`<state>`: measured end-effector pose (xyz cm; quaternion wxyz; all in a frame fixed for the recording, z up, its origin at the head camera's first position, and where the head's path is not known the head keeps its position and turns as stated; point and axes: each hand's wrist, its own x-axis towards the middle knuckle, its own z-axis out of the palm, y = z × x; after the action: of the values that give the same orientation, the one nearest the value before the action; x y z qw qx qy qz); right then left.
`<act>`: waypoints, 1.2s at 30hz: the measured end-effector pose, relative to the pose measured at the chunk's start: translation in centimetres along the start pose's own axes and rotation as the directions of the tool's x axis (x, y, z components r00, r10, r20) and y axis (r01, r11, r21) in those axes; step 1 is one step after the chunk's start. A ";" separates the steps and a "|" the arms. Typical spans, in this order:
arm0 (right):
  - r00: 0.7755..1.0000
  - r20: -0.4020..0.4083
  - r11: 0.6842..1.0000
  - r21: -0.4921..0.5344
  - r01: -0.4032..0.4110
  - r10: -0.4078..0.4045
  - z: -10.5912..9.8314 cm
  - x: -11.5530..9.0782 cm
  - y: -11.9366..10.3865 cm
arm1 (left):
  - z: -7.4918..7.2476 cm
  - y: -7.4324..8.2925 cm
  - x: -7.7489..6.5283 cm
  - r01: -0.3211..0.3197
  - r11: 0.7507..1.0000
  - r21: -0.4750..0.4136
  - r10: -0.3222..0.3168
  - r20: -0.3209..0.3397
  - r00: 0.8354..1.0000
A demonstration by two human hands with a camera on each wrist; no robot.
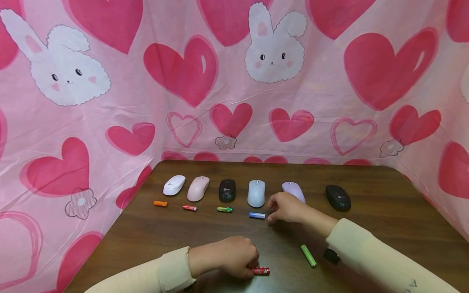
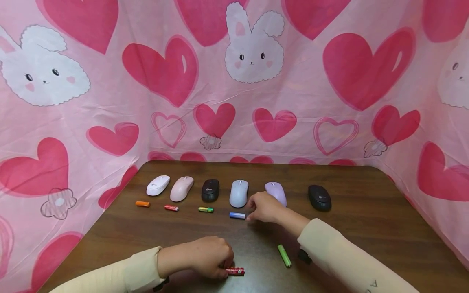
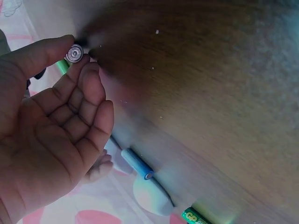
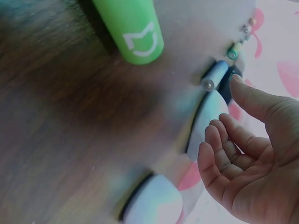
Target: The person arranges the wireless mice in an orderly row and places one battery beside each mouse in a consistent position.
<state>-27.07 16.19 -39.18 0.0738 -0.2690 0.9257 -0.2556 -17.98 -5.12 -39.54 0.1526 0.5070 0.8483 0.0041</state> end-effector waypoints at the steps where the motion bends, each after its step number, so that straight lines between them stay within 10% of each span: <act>1: 1.000 0.000 1.000 -0.007 -0.006 0.006 -0.2 -0.2 0.0 | 0.0 0.0 0.0 0.004 1.000 -0.006 -0.004 0.002 1.000; 36: 0.985 0.025 0.982 -0.091 -0.168 0.171 -2.4 -10.4 0.6 | -1.7 -1.4 1.8 0.129 0.990 0.060 -0.121 -0.122 0.985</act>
<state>-19.21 23.25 -37.42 0.0986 -0.1963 0.9543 -0.2025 -20.43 -4.02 -38.61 0.0848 0.4564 0.8857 -0.0043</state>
